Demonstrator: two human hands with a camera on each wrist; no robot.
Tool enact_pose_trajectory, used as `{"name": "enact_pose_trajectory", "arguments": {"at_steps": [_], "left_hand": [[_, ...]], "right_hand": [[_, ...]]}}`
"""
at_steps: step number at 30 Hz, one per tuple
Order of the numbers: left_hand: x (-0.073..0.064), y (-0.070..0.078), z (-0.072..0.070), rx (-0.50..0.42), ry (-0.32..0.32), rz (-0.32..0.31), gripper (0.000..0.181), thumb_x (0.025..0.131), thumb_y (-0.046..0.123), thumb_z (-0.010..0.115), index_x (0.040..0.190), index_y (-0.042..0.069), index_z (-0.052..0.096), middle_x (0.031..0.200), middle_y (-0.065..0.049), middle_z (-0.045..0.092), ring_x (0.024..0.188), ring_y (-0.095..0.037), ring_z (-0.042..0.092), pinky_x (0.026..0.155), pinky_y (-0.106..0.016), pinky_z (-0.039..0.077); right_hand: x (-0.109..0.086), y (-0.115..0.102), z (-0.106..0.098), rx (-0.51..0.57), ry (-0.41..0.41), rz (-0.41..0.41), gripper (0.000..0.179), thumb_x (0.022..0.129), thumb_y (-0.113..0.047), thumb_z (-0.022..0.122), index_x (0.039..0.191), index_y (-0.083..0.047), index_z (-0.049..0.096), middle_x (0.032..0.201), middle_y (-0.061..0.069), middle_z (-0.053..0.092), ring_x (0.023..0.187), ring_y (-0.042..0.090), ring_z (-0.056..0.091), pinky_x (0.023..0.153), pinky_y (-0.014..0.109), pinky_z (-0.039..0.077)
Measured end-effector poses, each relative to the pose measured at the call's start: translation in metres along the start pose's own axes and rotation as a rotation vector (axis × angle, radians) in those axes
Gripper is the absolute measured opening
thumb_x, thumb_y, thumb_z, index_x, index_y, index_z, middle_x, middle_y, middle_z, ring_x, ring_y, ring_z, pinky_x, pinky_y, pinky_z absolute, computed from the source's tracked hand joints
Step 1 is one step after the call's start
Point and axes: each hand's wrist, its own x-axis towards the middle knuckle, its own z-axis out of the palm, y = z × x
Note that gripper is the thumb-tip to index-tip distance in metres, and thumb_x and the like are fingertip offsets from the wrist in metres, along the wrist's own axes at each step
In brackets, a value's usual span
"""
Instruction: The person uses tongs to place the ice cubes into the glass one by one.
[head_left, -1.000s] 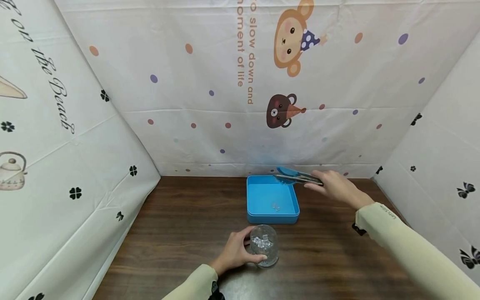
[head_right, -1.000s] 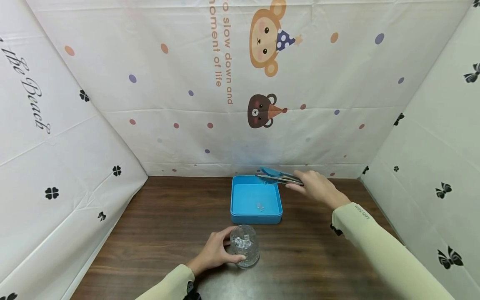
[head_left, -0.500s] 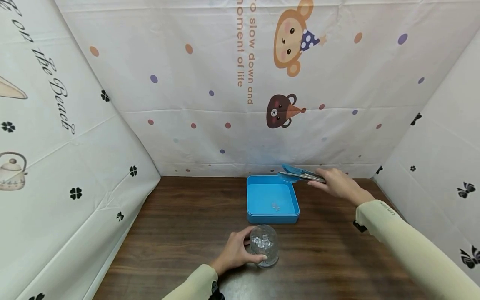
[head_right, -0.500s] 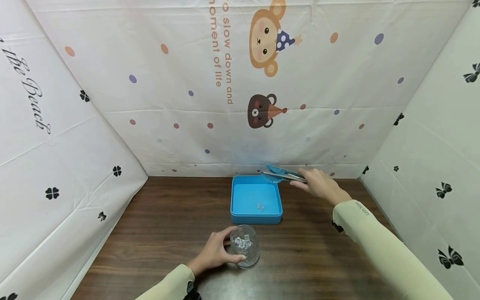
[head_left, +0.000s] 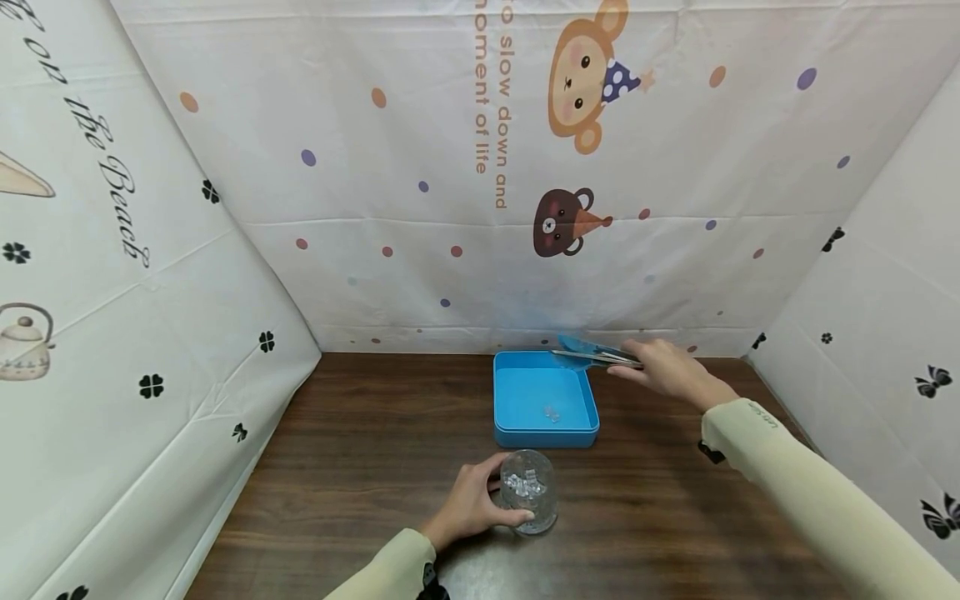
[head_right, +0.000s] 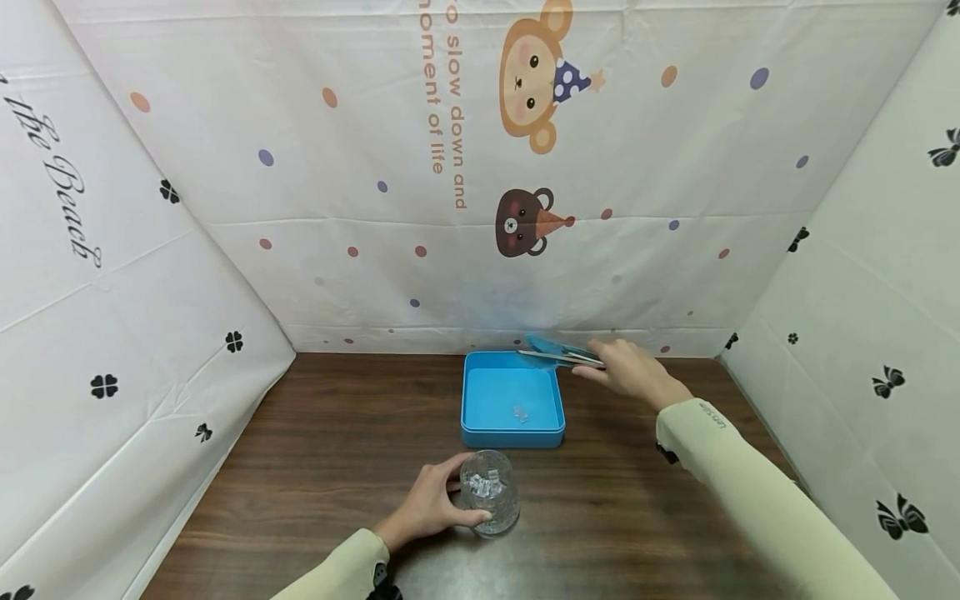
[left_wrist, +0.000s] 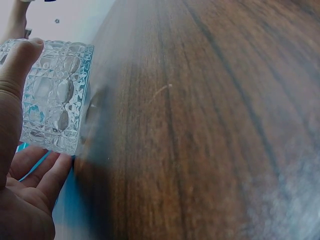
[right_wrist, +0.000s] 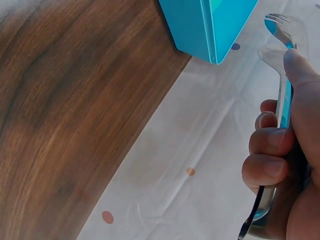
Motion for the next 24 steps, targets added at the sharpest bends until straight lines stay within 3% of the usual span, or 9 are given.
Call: {"name": "enact_pose_trajectory", "arguments": {"at_steps": [9,14,24], "left_hand": [[0.0,0.0,0.0,-0.003,-0.006,-0.003,0.073,0.079,0.043,0.09,0.14,0.018,0.059,0.126,-0.002,0.068,0.108,-0.009,0.069,0.089,-0.021,0.057],[0.0,0.0,-0.001,-0.005,-0.009,-0.016,0.073,0.079,0.044,0.089,0.141,0.02,0.058,0.126,-0.001,0.067,0.107,-0.009,0.069,0.089,-0.021,0.057],[0.0,0.0,-0.001,0.024,0.001,-0.017,0.074,0.078,0.046,0.089,0.14,0.019,0.059,0.124,-0.001,0.068,0.107,-0.009,0.069,0.088,-0.02,0.057]], "right_hand": [[0.008,-0.005,0.01,0.054,-0.089,-0.013,0.053,0.097,-0.044,0.071,0.12,0.003,0.068,0.084,0.004,0.068,0.071,0.015,0.064,0.07,0.044,0.062],[0.011,-0.012,0.014,0.086,-0.151,-0.012,0.043,0.098,-0.044,0.069,0.109,-0.003,0.068,0.072,-0.002,0.055,0.062,0.012,0.053,0.059,0.033,0.05],[0.016,-0.025,0.02,0.088,-0.24,0.03,0.041,0.099,-0.042,0.07,0.113,-0.004,0.07,0.086,0.003,0.065,0.075,0.017,0.06,0.07,0.041,0.06]]}}
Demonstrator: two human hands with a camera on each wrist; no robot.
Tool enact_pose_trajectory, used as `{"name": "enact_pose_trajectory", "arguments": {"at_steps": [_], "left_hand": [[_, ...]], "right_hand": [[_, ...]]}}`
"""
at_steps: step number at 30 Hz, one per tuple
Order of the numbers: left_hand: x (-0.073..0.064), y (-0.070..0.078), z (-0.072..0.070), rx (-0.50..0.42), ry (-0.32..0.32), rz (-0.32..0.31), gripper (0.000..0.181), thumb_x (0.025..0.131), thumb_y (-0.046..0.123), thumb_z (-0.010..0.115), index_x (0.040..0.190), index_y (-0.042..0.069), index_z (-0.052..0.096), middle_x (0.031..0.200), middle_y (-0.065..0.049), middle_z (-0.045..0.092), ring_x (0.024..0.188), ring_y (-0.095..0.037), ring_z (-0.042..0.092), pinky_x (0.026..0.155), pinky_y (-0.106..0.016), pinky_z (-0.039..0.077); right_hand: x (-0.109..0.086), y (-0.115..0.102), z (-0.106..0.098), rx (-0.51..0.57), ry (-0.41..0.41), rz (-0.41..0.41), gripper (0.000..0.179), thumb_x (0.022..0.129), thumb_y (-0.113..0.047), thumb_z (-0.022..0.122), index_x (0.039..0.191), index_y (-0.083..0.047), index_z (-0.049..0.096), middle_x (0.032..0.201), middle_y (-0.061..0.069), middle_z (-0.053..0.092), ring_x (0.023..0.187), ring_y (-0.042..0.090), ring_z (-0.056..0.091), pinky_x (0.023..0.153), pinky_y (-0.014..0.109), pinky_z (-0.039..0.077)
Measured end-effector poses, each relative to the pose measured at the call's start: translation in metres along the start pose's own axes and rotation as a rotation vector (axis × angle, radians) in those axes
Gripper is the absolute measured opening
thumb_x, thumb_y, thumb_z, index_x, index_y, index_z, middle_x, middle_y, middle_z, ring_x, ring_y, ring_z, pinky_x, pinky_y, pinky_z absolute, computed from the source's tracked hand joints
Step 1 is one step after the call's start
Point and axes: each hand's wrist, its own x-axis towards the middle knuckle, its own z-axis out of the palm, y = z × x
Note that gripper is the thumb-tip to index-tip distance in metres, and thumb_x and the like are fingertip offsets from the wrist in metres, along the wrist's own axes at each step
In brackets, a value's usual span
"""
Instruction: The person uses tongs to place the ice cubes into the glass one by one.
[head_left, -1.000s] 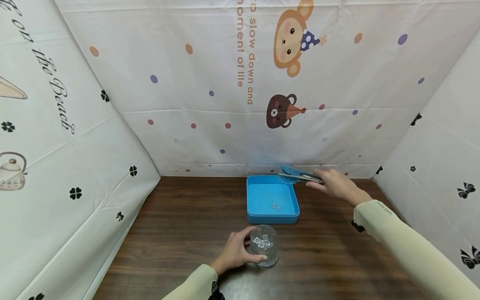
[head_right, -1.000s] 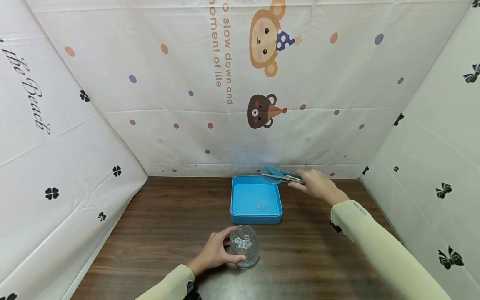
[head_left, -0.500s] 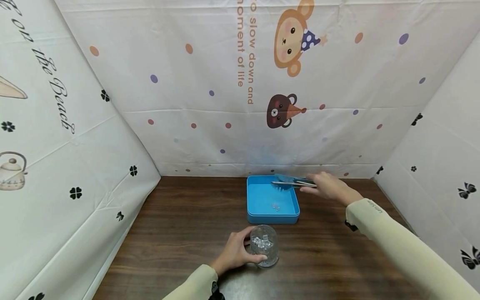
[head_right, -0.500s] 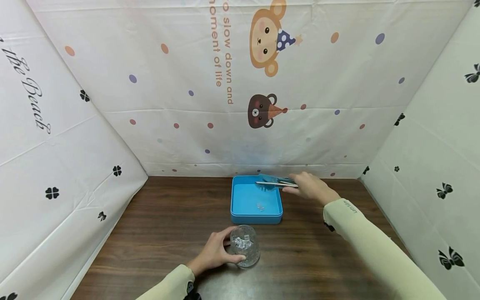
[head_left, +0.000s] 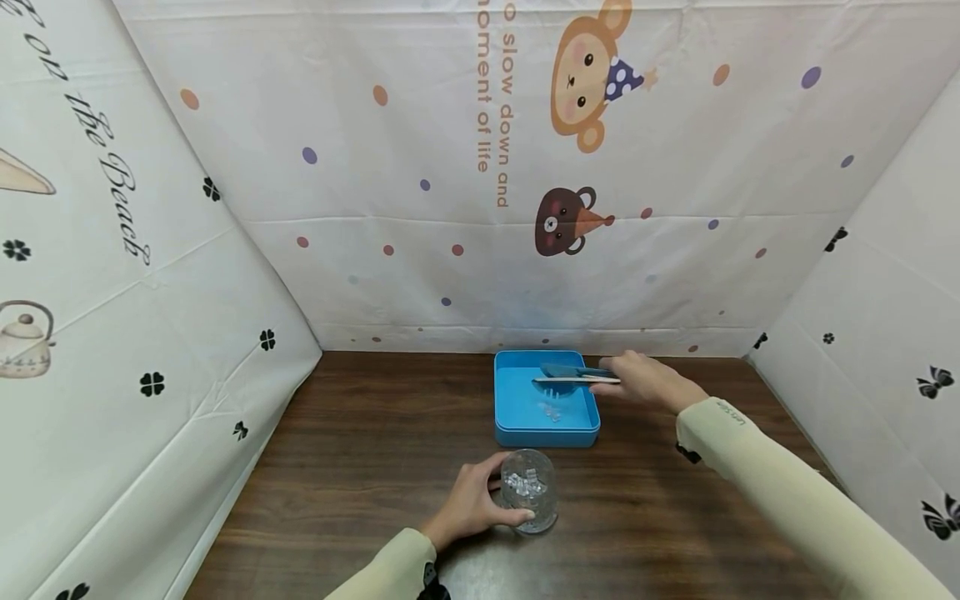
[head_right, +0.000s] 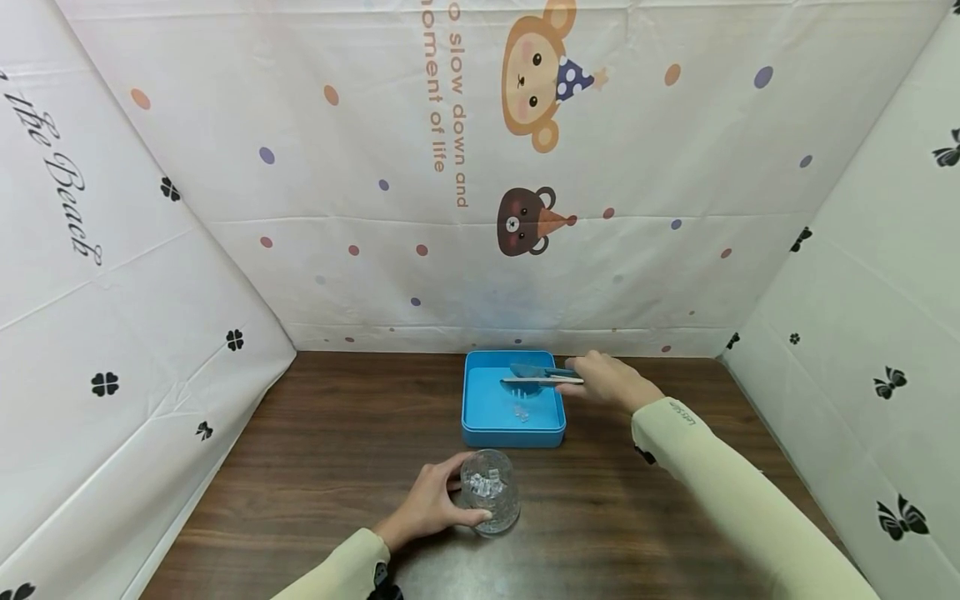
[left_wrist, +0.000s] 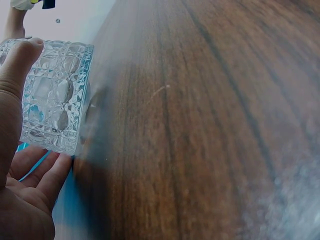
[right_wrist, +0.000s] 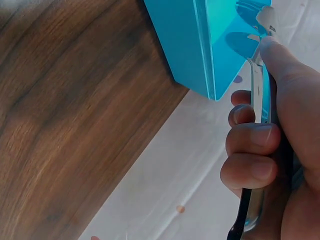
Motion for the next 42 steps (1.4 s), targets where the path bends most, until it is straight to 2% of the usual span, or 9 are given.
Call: {"name": "enact_pose_trajectory", "arguments": {"at_steps": [5,8,16,20,27,35,42], "left_hand": [[0.0,0.0,0.0,0.003,0.005,0.001,0.074,0.078,0.046,0.089,0.14,0.019,0.059,0.125,-0.001,0.068,0.108,-0.009,0.069,0.088,-0.02,0.057],[0.0,0.0,0.0,0.003,0.006,0.002,0.074,0.078,0.046,0.089,0.14,0.019,0.059,0.125,-0.002,0.068,0.108,-0.009,0.069,0.088,-0.02,0.057],[0.0,0.0,0.0,0.016,0.01,0.007,0.075,0.078,0.046,0.089,0.14,0.018,0.059,0.124,-0.002,0.069,0.108,-0.009,0.069,0.088,-0.02,0.057],[0.001,-0.001,0.0,0.02,0.013,0.008,0.075,0.078,0.045,0.09,0.14,0.017,0.059,0.124,-0.003,0.069,0.108,-0.01,0.069,0.089,-0.02,0.057],[0.001,-0.001,0.001,0.017,0.01,0.004,0.076,0.077,0.046,0.09,0.141,0.018,0.059,0.126,-0.003,0.068,0.109,-0.01,0.069,0.089,-0.021,0.057],[0.001,-0.002,0.001,0.009,0.009,-0.002,0.075,0.077,0.044,0.091,0.141,0.019,0.059,0.126,-0.004,0.068,0.11,-0.013,0.069,0.089,-0.021,0.057],[0.0,-0.001,0.001,0.01,0.007,0.005,0.075,0.077,0.044,0.09,0.14,0.018,0.059,0.126,-0.004,0.068,0.11,-0.013,0.069,0.089,-0.022,0.057]], "right_hand": [[0.001,-0.004,0.003,-0.028,-0.014,0.016,0.047,0.099,-0.042,0.069,0.123,-0.002,0.069,0.102,0.008,0.069,0.09,0.023,0.064,0.082,0.05,0.061],[0.002,-0.006,0.005,-0.028,-0.023,0.016,0.05,0.098,-0.044,0.07,0.124,-0.001,0.069,0.105,0.011,0.069,0.092,0.026,0.064,0.084,0.053,0.06],[0.006,-0.007,0.009,-0.019,-0.049,-0.022,0.052,0.098,-0.044,0.069,0.123,0.002,0.07,0.093,0.005,0.07,0.072,0.012,0.063,0.074,0.042,0.063],[0.007,-0.009,0.01,-0.028,-0.059,-0.016,0.052,0.098,-0.043,0.069,0.122,0.002,0.07,0.092,0.005,0.07,0.071,0.011,0.063,0.074,0.041,0.063],[0.009,-0.012,0.013,-0.028,-0.086,-0.016,0.036,0.099,-0.035,0.071,0.112,-0.001,0.074,0.079,0.0,0.064,0.064,0.013,0.056,0.062,0.032,0.057],[0.01,-0.016,0.014,-0.061,-0.087,-0.017,0.031,0.099,-0.034,0.07,0.108,-0.005,0.076,0.083,0.0,0.063,0.071,0.016,0.053,0.064,0.034,0.052],[0.009,-0.015,0.016,-0.038,-0.088,-0.015,0.028,0.101,-0.032,0.068,0.107,-0.005,0.076,0.083,0.0,0.062,0.072,0.017,0.051,0.062,0.032,0.048]]}}
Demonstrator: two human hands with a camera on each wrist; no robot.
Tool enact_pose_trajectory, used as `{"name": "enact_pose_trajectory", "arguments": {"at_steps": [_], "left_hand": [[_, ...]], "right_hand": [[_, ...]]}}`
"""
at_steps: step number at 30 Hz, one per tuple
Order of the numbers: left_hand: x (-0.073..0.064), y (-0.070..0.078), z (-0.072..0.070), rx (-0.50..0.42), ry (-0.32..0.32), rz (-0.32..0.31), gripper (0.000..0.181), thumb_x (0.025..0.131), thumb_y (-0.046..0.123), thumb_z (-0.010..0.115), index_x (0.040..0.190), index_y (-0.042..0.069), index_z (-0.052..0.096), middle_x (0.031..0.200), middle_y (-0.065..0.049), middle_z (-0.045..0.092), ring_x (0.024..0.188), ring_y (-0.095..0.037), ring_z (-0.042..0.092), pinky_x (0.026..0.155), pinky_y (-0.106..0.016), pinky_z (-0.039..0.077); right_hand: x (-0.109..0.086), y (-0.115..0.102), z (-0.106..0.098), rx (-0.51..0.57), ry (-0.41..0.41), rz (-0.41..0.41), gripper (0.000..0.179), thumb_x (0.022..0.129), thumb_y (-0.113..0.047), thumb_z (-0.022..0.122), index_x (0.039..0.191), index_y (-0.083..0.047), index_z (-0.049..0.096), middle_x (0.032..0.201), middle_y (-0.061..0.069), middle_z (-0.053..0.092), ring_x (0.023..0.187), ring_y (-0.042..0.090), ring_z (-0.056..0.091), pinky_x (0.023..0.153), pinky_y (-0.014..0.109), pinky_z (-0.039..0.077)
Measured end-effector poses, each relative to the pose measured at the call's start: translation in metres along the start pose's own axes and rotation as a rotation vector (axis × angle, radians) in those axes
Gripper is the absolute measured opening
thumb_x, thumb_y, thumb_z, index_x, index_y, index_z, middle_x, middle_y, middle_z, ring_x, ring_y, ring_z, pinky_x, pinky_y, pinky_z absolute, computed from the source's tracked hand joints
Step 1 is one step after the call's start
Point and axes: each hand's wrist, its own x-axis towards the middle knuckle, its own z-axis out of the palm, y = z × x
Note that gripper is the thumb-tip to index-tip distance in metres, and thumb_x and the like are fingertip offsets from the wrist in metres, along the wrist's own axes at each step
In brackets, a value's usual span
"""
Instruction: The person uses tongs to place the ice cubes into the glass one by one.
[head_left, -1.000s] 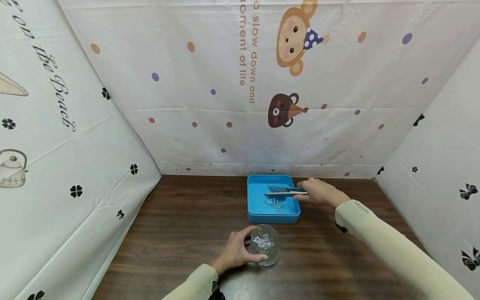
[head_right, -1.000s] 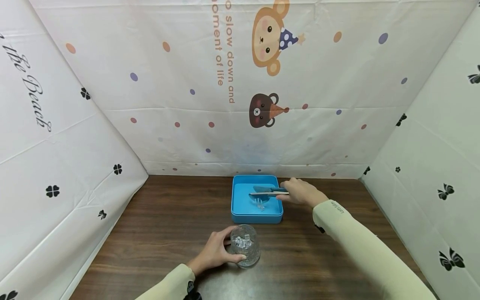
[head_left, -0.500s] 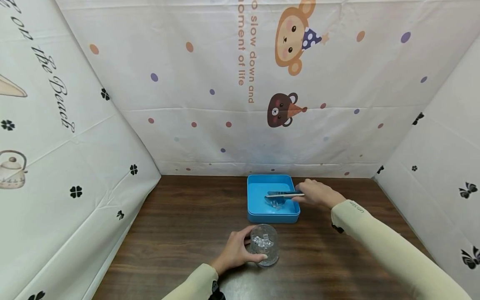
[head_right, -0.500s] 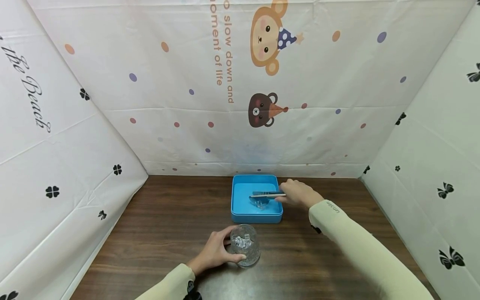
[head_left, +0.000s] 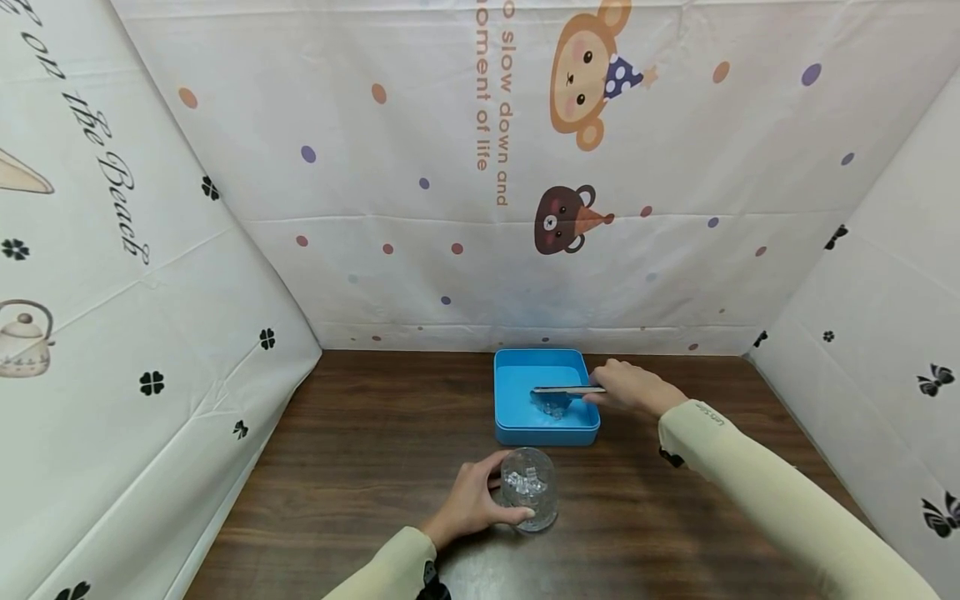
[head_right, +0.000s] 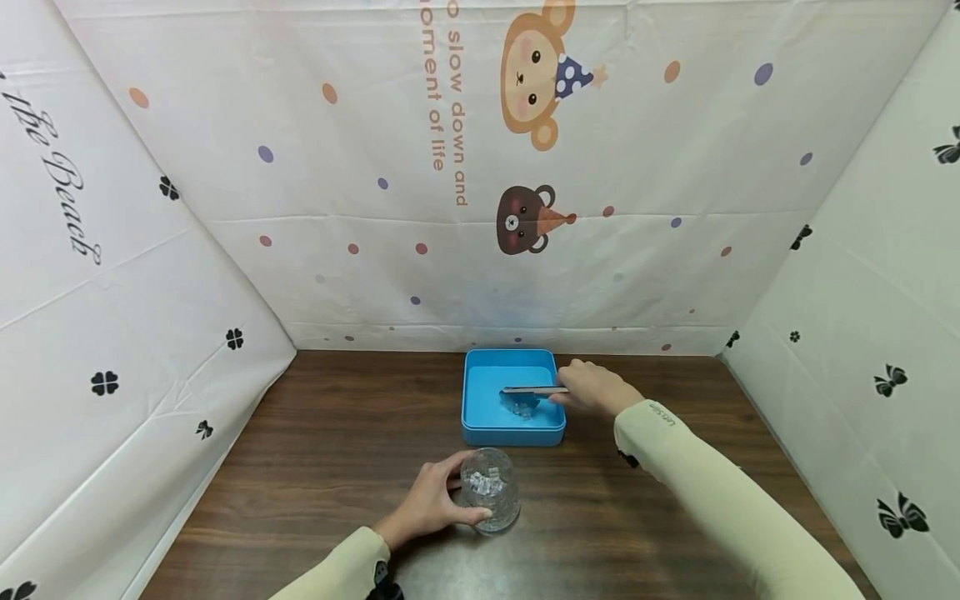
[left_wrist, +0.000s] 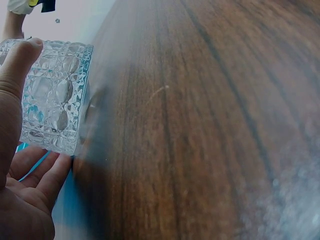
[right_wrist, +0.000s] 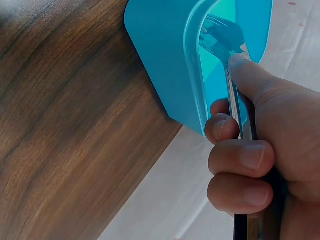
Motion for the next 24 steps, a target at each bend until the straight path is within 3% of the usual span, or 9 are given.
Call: {"name": "enact_pose_trajectory", "arguments": {"at_steps": [6,13,19,24], "left_hand": [[0.0006,0.0002,-0.0002,0.003,-0.001,-0.001,0.075,0.078,0.044,0.09,0.141,0.018,0.059,0.125,-0.005,0.068,0.109,-0.013,0.07,0.089,-0.021,0.057],[0.0008,0.0006,0.0001,-0.019,0.003,0.023,0.074,0.077,0.041,0.091,0.139,0.014,0.06,0.125,-0.006,0.069,0.108,-0.014,0.07,0.088,-0.021,0.057],[0.0008,-0.0002,-0.0001,-0.019,0.005,0.031,0.074,0.077,0.041,0.091,0.139,0.014,0.06,0.124,-0.006,0.069,0.108,-0.013,0.07,0.088,-0.021,0.057],[0.0005,0.0002,-0.0001,-0.018,0.001,0.028,0.074,0.077,0.042,0.091,0.14,0.016,0.06,0.124,-0.003,0.069,0.108,-0.011,0.07,0.088,-0.02,0.057]], "right_hand": [[0.0004,-0.0005,0.0009,0.016,0.001,-0.008,0.027,0.101,-0.029,0.068,0.108,-0.004,0.076,0.08,-0.001,0.063,0.067,0.015,0.053,0.058,0.03,0.049],[-0.002,0.0002,0.0004,-0.027,0.009,-0.01,0.03,0.101,-0.031,0.068,0.111,-0.004,0.075,0.089,0.002,0.064,0.079,0.018,0.052,0.067,0.037,0.05],[-0.0028,0.0012,-0.0005,-0.001,0.016,-0.025,0.026,0.101,-0.03,0.068,0.106,-0.006,0.077,0.08,-0.003,0.061,0.071,0.016,0.051,0.061,0.032,0.048],[-0.0057,0.0,-0.0063,0.014,0.025,-0.009,0.029,0.101,-0.032,0.068,0.11,-0.006,0.076,0.083,-0.003,0.063,0.074,0.016,0.053,0.063,0.034,0.052]]}}
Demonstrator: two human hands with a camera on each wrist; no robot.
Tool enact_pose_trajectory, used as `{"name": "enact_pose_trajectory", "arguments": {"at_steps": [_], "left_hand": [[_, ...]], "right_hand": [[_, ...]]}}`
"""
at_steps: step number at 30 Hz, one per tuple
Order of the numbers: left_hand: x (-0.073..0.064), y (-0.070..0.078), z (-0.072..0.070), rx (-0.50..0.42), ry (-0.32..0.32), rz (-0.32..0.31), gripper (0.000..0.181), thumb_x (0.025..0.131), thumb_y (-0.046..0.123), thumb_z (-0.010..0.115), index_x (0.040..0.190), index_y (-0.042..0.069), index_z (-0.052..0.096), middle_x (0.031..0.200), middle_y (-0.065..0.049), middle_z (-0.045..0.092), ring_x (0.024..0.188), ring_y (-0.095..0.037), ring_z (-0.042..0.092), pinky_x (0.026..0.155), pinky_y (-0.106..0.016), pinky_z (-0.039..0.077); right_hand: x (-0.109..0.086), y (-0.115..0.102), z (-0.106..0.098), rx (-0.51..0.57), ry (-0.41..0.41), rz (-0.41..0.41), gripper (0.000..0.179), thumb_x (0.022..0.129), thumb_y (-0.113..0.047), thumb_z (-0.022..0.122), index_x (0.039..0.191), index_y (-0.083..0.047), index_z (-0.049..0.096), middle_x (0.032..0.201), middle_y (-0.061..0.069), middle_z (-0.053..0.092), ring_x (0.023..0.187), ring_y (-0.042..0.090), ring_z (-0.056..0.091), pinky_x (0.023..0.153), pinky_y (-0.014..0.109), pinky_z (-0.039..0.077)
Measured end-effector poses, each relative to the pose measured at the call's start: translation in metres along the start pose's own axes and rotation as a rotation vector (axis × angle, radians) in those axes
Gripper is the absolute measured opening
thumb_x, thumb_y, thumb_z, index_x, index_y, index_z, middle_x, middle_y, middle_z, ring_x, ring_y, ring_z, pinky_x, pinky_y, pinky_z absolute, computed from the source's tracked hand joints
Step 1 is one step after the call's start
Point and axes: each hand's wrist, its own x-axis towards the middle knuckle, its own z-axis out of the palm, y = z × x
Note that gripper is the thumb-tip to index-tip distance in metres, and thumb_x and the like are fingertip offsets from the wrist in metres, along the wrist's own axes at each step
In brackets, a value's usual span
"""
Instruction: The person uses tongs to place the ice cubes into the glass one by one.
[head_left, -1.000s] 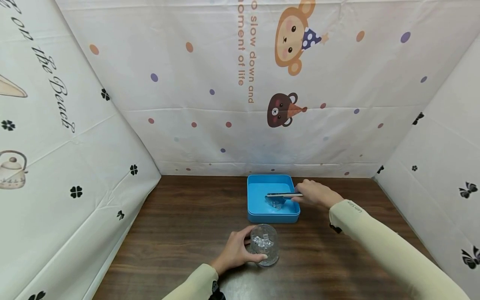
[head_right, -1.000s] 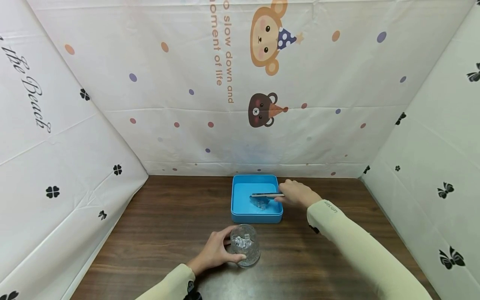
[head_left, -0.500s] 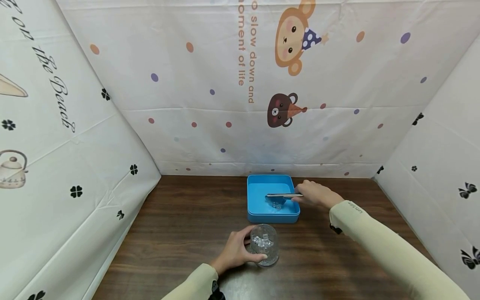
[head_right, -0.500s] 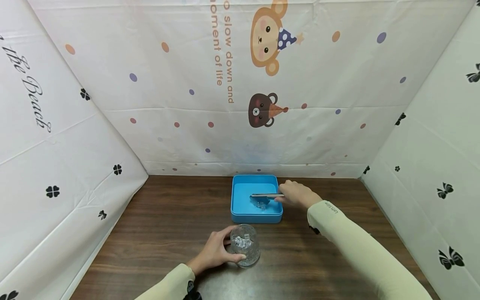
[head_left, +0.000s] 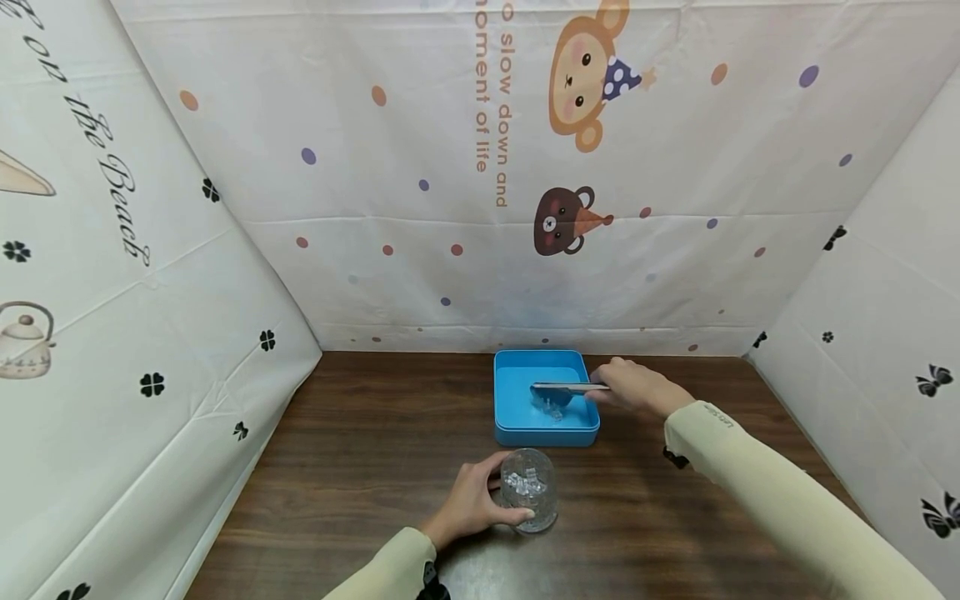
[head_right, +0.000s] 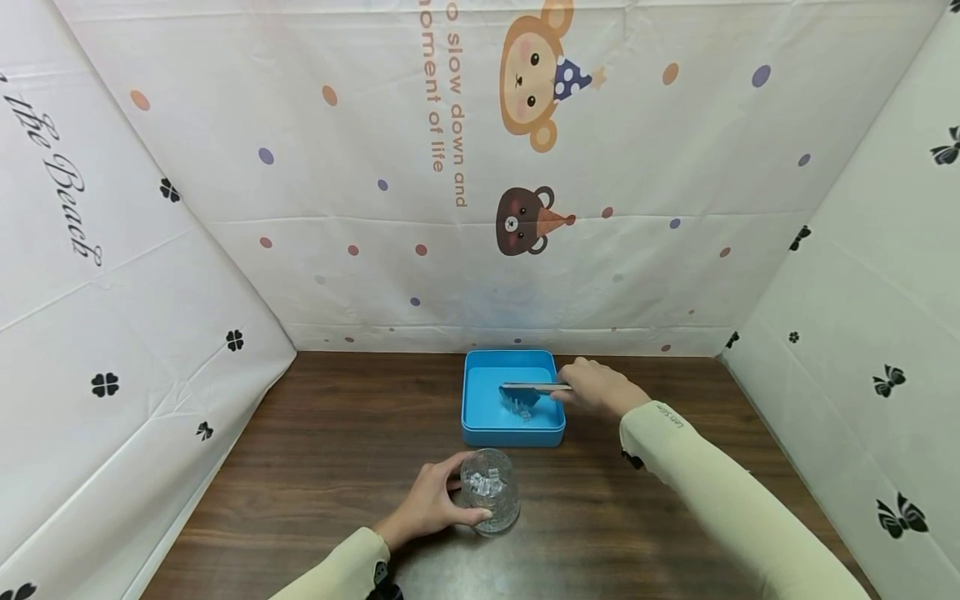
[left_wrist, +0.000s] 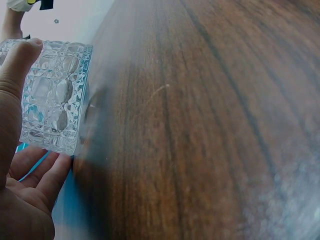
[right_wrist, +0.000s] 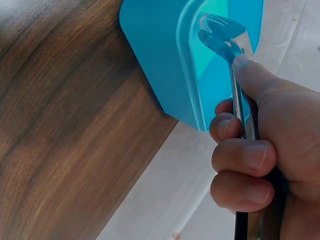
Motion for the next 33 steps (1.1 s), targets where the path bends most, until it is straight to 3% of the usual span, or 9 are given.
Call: {"name": "enact_pose_trajectory", "arguments": {"at_steps": [7,17,26,33], "left_hand": [[0.0,0.001,-0.001,0.013,-0.006,-0.021,0.074,0.078,0.046,0.089,0.14,0.019,0.059,0.125,-0.001,0.069,0.107,-0.009,0.069,0.087,-0.02,0.057],[-0.001,0.002,-0.001,0.007,-0.004,-0.027,0.075,0.078,0.046,0.089,0.14,0.018,0.059,0.125,-0.002,0.068,0.107,-0.008,0.069,0.087,-0.02,0.057],[-0.003,0.004,0.0,-0.003,-0.007,-0.026,0.075,0.078,0.045,0.09,0.14,0.018,0.059,0.125,-0.003,0.069,0.107,-0.008,0.069,0.088,-0.02,0.057],[-0.003,0.004,0.0,0.001,-0.004,-0.027,0.075,0.078,0.045,0.09,0.14,0.016,0.059,0.125,-0.003,0.069,0.108,-0.009,0.069,0.088,-0.02,0.057]], "right_hand": [[-0.006,-0.001,-0.009,0.039,0.036,-0.001,0.025,0.102,-0.035,0.066,0.097,-0.011,0.073,0.072,-0.002,0.056,0.064,0.015,0.051,0.056,0.03,0.047],[-0.02,-0.007,-0.026,0.085,0.189,-0.059,0.026,0.101,-0.032,0.068,0.086,-0.011,0.066,0.062,-0.005,0.042,0.054,0.009,0.045,0.052,0.025,0.042],[-0.034,-0.01,-0.033,0.07,0.265,-0.054,0.035,0.101,-0.041,0.066,0.113,-0.01,0.074,0.08,-0.005,0.067,0.067,0.007,0.057,0.067,0.033,0.058],[-0.038,-0.011,-0.034,0.072,0.307,-0.086,0.035,0.102,-0.04,0.065,0.114,-0.009,0.073,0.074,-0.01,0.062,0.061,0.005,0.054,0.062,0.03,0.053]]}}
